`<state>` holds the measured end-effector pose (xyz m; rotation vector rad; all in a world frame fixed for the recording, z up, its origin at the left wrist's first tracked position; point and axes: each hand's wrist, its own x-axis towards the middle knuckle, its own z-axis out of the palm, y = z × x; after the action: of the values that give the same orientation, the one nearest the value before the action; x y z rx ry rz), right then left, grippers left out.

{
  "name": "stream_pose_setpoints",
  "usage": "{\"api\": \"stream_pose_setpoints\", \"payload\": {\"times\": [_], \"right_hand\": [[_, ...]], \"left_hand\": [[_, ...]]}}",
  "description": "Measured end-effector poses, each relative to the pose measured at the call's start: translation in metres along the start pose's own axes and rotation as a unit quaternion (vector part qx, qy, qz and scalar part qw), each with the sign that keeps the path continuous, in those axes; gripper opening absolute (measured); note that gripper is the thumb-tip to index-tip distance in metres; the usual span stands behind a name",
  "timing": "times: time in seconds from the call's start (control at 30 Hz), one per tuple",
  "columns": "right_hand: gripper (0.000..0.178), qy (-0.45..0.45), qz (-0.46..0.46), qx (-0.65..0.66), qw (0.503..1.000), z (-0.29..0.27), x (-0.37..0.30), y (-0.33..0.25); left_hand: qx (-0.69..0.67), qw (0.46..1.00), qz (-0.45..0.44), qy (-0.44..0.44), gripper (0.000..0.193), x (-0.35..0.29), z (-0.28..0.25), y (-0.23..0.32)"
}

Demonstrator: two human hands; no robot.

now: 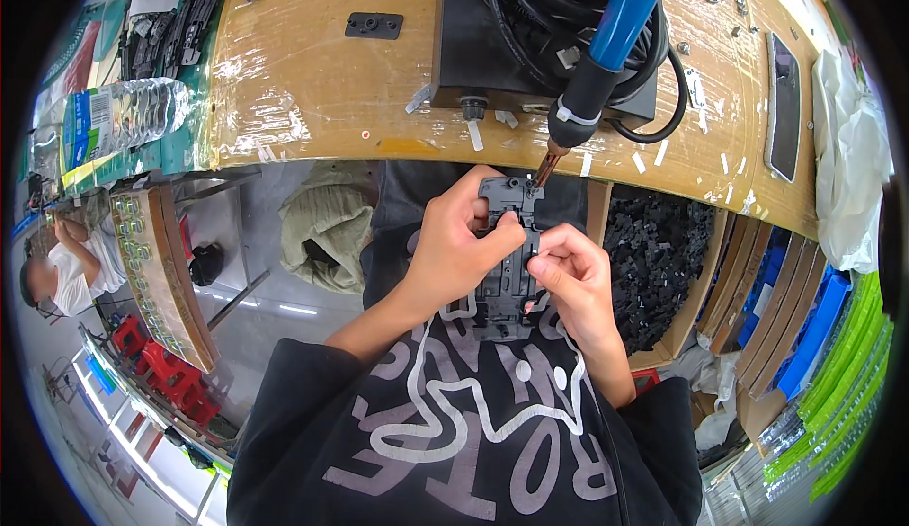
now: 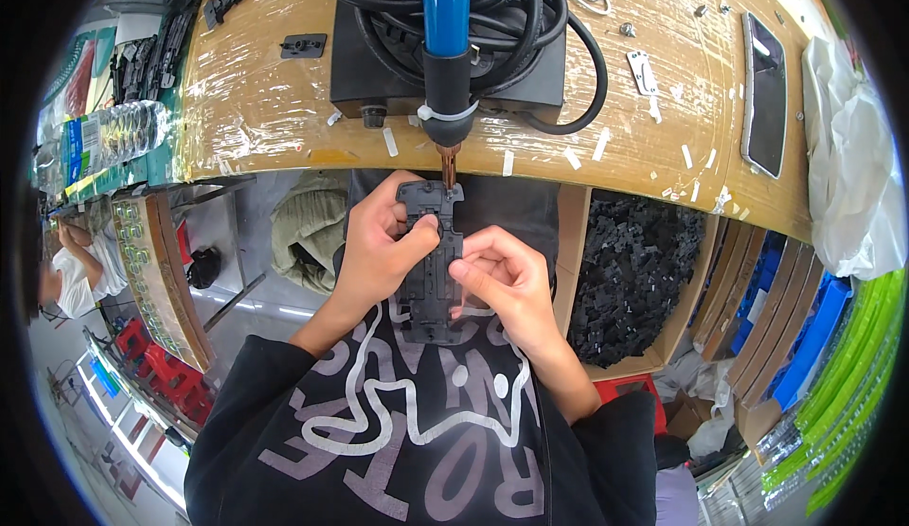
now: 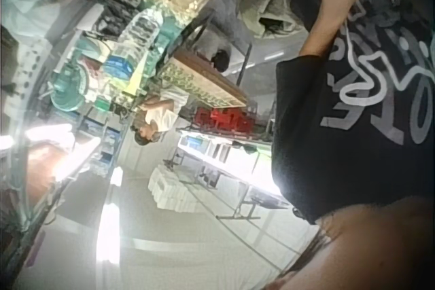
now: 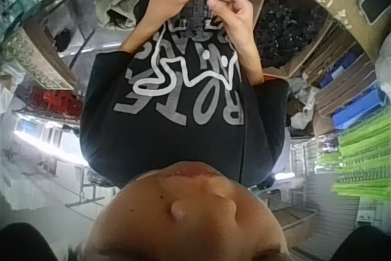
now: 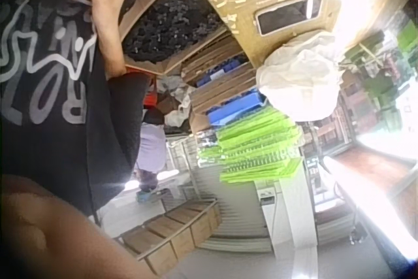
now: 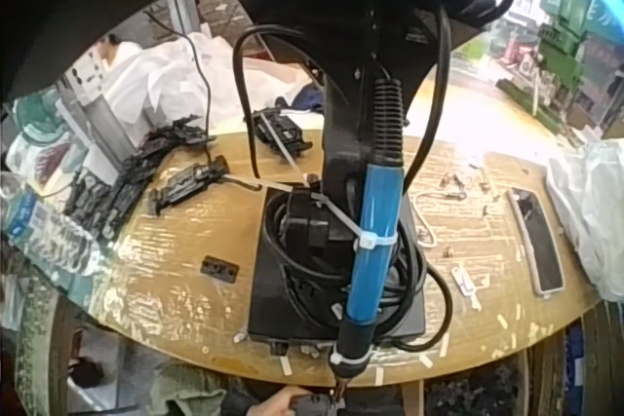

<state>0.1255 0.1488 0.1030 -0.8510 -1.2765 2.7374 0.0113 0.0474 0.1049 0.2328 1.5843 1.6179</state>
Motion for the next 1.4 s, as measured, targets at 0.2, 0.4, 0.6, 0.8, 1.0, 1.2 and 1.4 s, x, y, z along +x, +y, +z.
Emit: {"api": "stream_pose_setpoints", "payload": {"times": [0.2, 0.4, 0.6, 0.8, 1.0, 1.2, 1.4], "right_hand": [[0.010, 0.002, 0.001, 0.011, 1.000, 0.0010, -0.0014, -0.0038], [0.010, 0.000, -0.003, 0.018, 1.000, 0.0032, -0.0036, -0.0051], [0.010, 0.000, 0.000, 0.029, 1.000, 0.0023, -0.0042, -0.0049], [0.009, 0.005, 0.001, 0.039, 0.999, 0.0033, -0.0031, -0.0047], [0.010, 0.008, 0.012, 0.040, 0.999, 0.0037, -0.0020, -0.0062], [0.010, 0.013, 0.006, 0.020, 1.000, 0.0025, -0.0031, -0.0033], [0.009, 0.010, 0.007, 0.024, 1.000, 0.0030, -0.0027, -0.0035]], "left_hand": [[-0.008, 1.000, -0.005, -0.004, 0.020, -0.0001, 0.0010, 0.0003], [-0.028, 0.999, -0.023, -0.013, 0.018, -0.0011, 0.0005, 0.0026], [-0.039, 0.999, -0.030, -0.012, 0.017, -0.0019, 0.0017, 0.0032], [-0.051, 0.998, -0.024, -0.002, 0.020, -0.0015, 0.0036, 0.0025], [-0.058, 0.998, -0.024, 0.008, 0.020, -0.0004, 0.0048, 0.0034], [-0.037, 0.999, -0.018, 0.007, 0.019, -0.0019, 0.0034, 0.0001], [-0.049, 0.999, -0.014, 0.015, 0.018, -0.0011, 0.0043, -0.0040]]}}
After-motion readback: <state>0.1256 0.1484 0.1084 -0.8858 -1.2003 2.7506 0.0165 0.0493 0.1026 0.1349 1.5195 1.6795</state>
